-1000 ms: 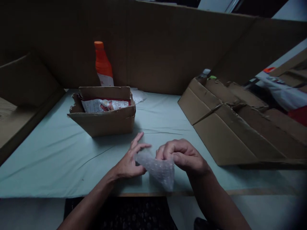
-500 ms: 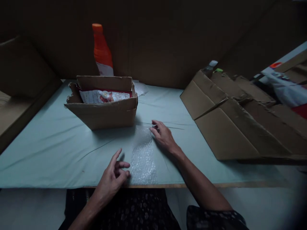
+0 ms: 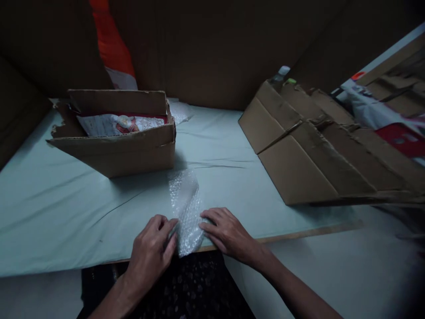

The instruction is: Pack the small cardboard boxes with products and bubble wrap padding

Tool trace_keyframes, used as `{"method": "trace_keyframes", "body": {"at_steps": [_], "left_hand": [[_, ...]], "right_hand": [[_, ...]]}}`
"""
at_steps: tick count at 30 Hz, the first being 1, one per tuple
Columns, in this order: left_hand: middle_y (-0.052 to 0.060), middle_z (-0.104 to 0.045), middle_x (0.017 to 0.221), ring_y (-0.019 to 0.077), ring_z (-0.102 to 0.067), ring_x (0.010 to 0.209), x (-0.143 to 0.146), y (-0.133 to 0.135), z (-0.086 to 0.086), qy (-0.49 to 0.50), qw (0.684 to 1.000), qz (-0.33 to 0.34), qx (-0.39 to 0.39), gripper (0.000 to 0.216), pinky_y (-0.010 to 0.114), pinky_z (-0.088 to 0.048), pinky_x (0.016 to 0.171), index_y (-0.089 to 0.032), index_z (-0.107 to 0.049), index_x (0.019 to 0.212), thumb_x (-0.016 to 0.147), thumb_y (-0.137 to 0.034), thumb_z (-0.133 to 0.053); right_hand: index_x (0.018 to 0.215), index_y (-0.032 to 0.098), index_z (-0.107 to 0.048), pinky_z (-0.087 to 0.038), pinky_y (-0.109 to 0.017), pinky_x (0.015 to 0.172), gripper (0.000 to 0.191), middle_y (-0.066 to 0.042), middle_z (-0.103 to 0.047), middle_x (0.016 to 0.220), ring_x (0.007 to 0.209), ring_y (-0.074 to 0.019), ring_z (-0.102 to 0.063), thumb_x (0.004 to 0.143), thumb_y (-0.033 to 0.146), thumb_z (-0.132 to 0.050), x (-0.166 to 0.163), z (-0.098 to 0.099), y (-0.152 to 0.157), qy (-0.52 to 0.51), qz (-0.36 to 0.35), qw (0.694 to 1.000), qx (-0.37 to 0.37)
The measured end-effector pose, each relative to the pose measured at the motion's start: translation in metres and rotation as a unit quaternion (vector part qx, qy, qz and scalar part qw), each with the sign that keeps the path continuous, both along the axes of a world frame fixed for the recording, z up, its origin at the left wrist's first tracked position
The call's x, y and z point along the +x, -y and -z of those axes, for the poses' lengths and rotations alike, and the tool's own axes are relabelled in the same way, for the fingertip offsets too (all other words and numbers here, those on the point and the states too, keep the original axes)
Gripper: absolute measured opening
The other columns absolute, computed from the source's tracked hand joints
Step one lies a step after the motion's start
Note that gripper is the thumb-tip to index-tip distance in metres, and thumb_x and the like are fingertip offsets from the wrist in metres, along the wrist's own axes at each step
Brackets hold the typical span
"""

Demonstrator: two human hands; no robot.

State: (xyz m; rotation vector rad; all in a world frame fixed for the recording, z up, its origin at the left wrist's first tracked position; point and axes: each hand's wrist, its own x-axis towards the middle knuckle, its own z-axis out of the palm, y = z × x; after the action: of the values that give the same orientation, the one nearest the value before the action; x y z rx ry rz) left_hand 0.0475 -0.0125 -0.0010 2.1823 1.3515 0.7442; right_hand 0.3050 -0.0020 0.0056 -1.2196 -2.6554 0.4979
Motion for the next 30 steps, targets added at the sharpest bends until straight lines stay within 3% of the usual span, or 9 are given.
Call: {"method": "trace_keyframes", "body": {"at_steps": [3,6,11,15,20,22,25,27,30], "left_hand": [[0.012,-0.061,0.101,0.0234,-0.058,0.091,0.008,0.002,-0.017,0.007,0.989,0.053,0.134,0.033,0.038,-0.053,0.075,-0.014,-0.062,0.117,0.086,-0.005,-0.053],[0.014,-0.064,0.107,0.0256,-0.057,0.098,0.023,-0.008,-0.026,0.021,0.977,0.153,0.146,0.036,0.042,-0.053,0.083,-0.012,-0.061,0.119,0.084,-0.006,-0.056],[0.012,-0.068,0.115,0.0282,-0.061,0.105,0.023,-0.037,-0.012,-0.024,0.991,0.115,-0.057,0.032,0.048,-0.052,0.09,-0.021,-0.065,0.117,0.089,-0.014,-0.052],[0.007,-0.068,0.124,0.0252,-0.062,0.113,-0.006,-0.031,-0.015,0.098,0.96,0.121,-0.233,0.036,0.044,-0.05,0.099,-0.029,-0.06,0.131,0.097,-0.036,-0.049],[0.006,-0.064,0.137,0.0284,-0.06,0.123,-0.014,-0.015,-0.018,0.167,0.948,0.06,-0.265,0.046,0.043,-0.05,0.102,-0.028,-0.057,0.138,0.093,-0.042,-0.052],[0.009,-0.07,0.125,0.0274,-0.067,0.109,-0.004,-0.016,-0.01,0.113,0.964,-0.004,-0.24,0.043,0.041,-0.053,0.094,-0.022,-0.061,0.131,0.092,-0.037,-0.053],[0.009,-0.075,0.1,0.0241,-0.069,0.086,0.01,-0.022,0.006,0.017,0.982,-0.046,-0.181,0.041,0.037,-0.054,0.079,-0.017,-0.061,0.129,0.093,-0.03,-0.048],[0.006,-0.074,0.087,0.0227,-0.068,0.076,0.014,-0.025,0.014,-0.039,0.987,-0.045,-0.152,0.045,0.034,-0.053,0.072,-0.017,-0.056,0.135,0.093,-0.029,-0.048],[0.005,-0.072,0.083,0.0221,-0.067,0.071,0.013,-0.027,0.018,-0.079,0.991,-0.042,-0.102,0.045,0.033,-0.052,0.067,-0.018,-0.053,0.137,0.094,-0.028,-0.05]], "right_hand": [[0.104,0.02,-0.065,-0.044,-0.039,0.088,0.015,-0.009,-0.065,0.117,0.105,-0.0234,-0.057,0.095,0.014,-0.055,-0.003,0.005,-0.007,-0.009,-0.012,1.0,0.025],[0.102,0.019,-0.066,-0.044,-0.04,0.088,0.014,-0.009,-0.065,0.117,0.105,-0.0237,-0.057,0.093,0.013,-0.057,-0.002,0.003,-0.008,-0.014,-0.014,1.0,0.023],[0.102,0.02,-0.068,-0.044,-0.04,0.089,0.014,-0.007,-0.07,0.107,0.098,-0.0211,-0.061,0.095,0.018,-0.056,-0.001,-0.013,-0.001,-0.076,-0.012,0.995,-0.06],[0.097,0.02,-0.068,-0.046,-0.035,0.084,0.015,-0.003,-0.072,0.092,0.086,-0.0175,-0.064,0.098,0.021,-0.053,-0.004,-0.023,-0.006,-0.179,0.022,0.966,-0.186],[0.094,0.019,-0.068,-0.046,-0.025,0.064,0.018,0.0,-0.068,0.08,0.07,-0.0138,-0.061,0.097,0.024,-0.051,-0.012,-0.01,-0.027,-0.23,0.132,0.925,-0.272],[0.1,0.019,-0.068,-0.048,-0.025,0.064,0.017,-0.002,-0.07,0.086,0.073,-0.015,-0.063,0.096,0.026,-0.053,-0.013,-0.005,-0.029,-0.239,0.168,0.925,-0.242],[0.11,0.02,-0.065,-0.052,-0.032,0.075,0.018,-0.007,-0.071,0.1,0.085,-0.0189,-0.065,0.095,0.024,-0.057,-0.011,-0.004,-0.017,-0.248,0.207,0.944,-0.065],[0.112,0.021,-0.063,-0.051,-0.036,0.08,0.02,-0.008,-0.07,0.101,0.09,-0.021,-0.065,0.092,0.02,-0.06,-0.009,-0.008,-0.005,-0.23,0.161,0.959,0.047],[0.117,0.021,-0.061,-0.05,-0.042,0.084,0.027,-0.01,-0.07,0.109,0.1,-0.0255,-0.063,0.09,0.022,-0.063,-0.013,-0.008,0.008,-0.15,0.055,0.985,0.069]]}}
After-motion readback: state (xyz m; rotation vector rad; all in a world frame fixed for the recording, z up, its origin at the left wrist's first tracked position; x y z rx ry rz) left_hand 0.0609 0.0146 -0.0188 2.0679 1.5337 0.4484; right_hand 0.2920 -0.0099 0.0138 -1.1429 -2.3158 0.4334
